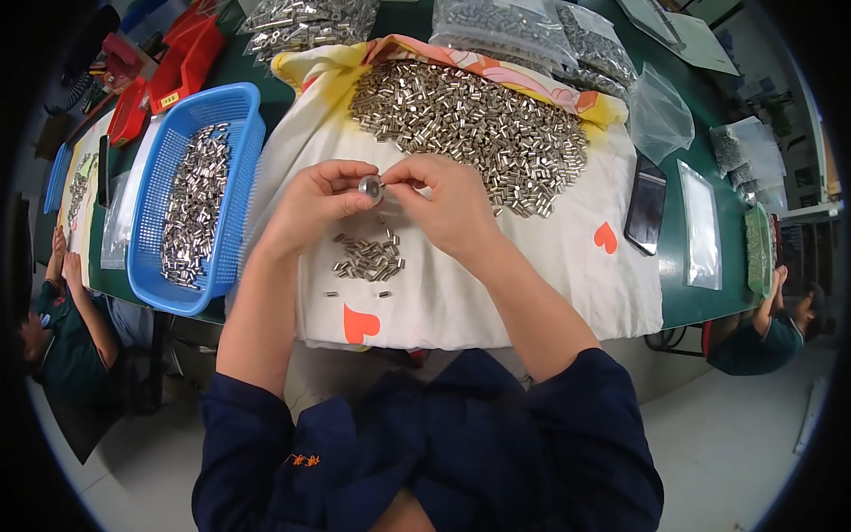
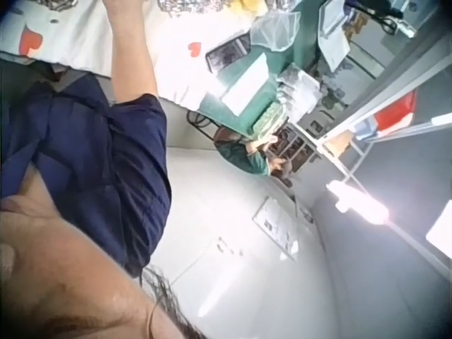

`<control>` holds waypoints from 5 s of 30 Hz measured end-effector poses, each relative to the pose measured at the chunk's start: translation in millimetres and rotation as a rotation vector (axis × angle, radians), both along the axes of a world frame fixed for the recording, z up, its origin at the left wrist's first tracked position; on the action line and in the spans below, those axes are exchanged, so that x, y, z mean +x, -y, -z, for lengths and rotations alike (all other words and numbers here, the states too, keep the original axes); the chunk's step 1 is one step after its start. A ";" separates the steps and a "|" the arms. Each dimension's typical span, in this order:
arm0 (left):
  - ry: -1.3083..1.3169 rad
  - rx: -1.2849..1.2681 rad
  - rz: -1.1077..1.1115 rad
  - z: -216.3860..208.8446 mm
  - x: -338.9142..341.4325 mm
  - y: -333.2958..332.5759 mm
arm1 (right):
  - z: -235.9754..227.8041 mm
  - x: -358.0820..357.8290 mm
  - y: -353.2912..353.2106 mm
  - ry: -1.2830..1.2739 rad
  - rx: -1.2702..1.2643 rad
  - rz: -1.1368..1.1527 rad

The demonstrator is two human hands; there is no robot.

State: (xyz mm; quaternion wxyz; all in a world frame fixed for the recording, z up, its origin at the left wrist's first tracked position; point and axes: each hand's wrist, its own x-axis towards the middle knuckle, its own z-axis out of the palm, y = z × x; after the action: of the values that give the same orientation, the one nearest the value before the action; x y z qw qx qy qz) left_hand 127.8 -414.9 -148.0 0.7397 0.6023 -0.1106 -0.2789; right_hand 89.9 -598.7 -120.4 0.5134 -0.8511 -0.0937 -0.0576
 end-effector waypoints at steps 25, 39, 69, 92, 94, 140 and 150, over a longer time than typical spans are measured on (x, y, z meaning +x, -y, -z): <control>0.046 0.143 0.134 -9.5 -9.2 5.3 | 8.8 17.4 23.5 -0.116 -0.010 0.047; 0.239 0.324 0.430 -15.1 -13.9 -0.2 | 29.5 41.5 16.0 0.321 -0.723 0.041; 0.010 -0.025 0.003 -4.2 -4.7 -1.1 | 14.3 -5.7 -10.6 0.310 -0.040 -0.025; 0.060 0.167 0.286 -8.7 -8.4 -7.3 | -62.2 -34.3 3.2 0.600 -0.052 -0.275; 0.132 0.251 0.303 -13.3 -12.2 -11.8 | -103.8 -58.5 -0.3 0.626 -0.022 -0.638; 0.003 -0.047 0.031 2.5 2.2 -5.3 | 11.3 -4.2 -10.8 0.026 0.138 -0.041; 0.057 0.014 -0.015 8.1 -4.6 -5.9 | 21.0 -11.5 -17.0 0.390 -0.120 -0.016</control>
State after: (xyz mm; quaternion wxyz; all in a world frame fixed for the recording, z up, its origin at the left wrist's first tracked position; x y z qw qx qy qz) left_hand 123.2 -409.0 -156.0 0.7341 0.6159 -0.1252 -0.2571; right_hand 78.4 -581.8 -141.3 0.4344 -0.8521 -0.2014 -0.2116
